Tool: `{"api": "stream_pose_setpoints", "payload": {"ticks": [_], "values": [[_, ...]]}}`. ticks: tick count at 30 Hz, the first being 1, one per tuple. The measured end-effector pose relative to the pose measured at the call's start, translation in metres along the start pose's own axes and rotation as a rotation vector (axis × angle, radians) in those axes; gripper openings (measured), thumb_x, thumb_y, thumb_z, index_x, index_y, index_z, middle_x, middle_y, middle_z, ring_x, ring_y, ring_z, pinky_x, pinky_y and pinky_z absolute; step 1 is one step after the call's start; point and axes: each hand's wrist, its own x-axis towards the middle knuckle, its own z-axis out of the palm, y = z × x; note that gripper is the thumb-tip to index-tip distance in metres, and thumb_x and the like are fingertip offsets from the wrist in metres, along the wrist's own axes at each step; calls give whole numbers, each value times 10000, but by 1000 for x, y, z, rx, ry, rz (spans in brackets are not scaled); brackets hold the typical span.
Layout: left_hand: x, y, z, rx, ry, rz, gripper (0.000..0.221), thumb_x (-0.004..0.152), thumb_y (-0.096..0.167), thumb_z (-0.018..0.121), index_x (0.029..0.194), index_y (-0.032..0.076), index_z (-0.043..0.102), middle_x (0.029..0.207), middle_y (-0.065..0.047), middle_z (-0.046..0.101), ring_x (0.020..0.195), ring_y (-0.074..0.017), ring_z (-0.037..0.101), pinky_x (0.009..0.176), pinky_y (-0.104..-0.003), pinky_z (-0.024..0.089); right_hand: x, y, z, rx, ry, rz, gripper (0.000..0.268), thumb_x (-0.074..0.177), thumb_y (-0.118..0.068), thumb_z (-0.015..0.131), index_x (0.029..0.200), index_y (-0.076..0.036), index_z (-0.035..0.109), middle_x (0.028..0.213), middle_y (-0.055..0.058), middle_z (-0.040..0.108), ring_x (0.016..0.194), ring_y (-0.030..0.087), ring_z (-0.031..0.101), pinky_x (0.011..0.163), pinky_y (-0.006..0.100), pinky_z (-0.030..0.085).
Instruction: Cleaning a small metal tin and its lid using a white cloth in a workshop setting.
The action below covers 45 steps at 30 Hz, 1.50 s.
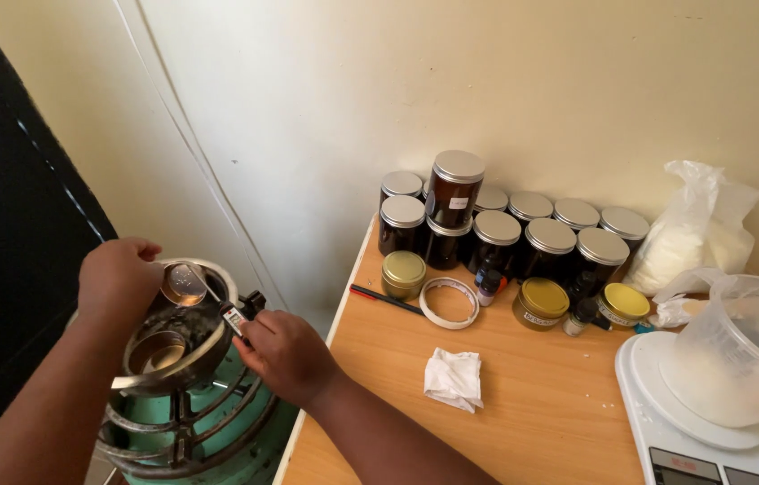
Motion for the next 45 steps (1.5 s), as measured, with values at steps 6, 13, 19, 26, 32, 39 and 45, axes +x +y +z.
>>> {"api": "stream_pose_setpoints", "payload": {"ticks": [6, 13, 19, 26, 32, 39, 45], "values": [[33, -17, 23, 228, -22, 257, 433, 884, 190, 796, 1312, 137, 829, 1222, -110, 804, 1182, -342, 706, 965, -478, 584, 2, 0, -4, 10, 17, -5, 129, 1022, 14, 761, 993, 31, 636, 818, 120, 508, 661, 306, 501, 573, 443, 396], [19, 5, 15, 304, -68, 430, 233, 1010, 149, 678, 1130, 79, 865, 1126, -105, 834, 1030, -318, 768, 841, -454, 617, 0, 3, -1, -20, 17, -8, 140, 1004, 17, 786, 1021, 32, 649, 837, 124, 528, 688, 308, 522, 588, 442, 417], [17, -10, 10, 425, -21, 695, 144, 1002, 174, 690, 1000, 122, 824, 1041, -22, 797, 1007, -260, 663, 776, -416, 578, 2, 0, -7, -23, 35, -10, 129, 1005, -8, 788, 1031, 33, 668, 834, 116, 533, 681, 299, 529, 579, 428, 414], [7, -32, 11, 214, 243, 799, 177, 977, 158, 741, 839, 65, 800, 921, -80, 757, 894, -295, 624, 792, -424, 538, 7, -14, -12, -2, 98, -64, 140, 985, -18, 784, 1055, 43, 679, 833, 130, 561, 684, 321, 550, 565, 458, 419], [-8, -36, -6, 208, 333, 812, 201, 1005, 184, 743, 870, 46, 799, 1034, -112, 766, 977, -320, 651, 830, -447, 558, 11, -41, -33, -6, 85, -80, 111, 998, -7, 767, 999, 43, 668, 806, 124, 530, 661, 309, 517, 558, 447, 393], [-11, -51, -25, 444, 288, 1061, 157, 953, 189, 688, 824, 100, 677, 892, -69, 648, 837, -301, 589, 677, -460, 524, 7, -55, -111, -168, 13, -291, 184, 991, -15, 828, 1055, 37, 663, 827, 123, 588, 650, 271, 540, 563, 413, 401], [-17, -60, -28, 488, 262, 1003, 143, 945, 230, 662, 850, 136, 715, 969, -49, 695, 881, -300, 627, 709, -457, 541, -17, -37, -190, -182, -40, -72, 116, 940, -50, 765, 987, -49, 660, 830, 76, 610, 726, 288, 592, 657, 434, 445]]}}
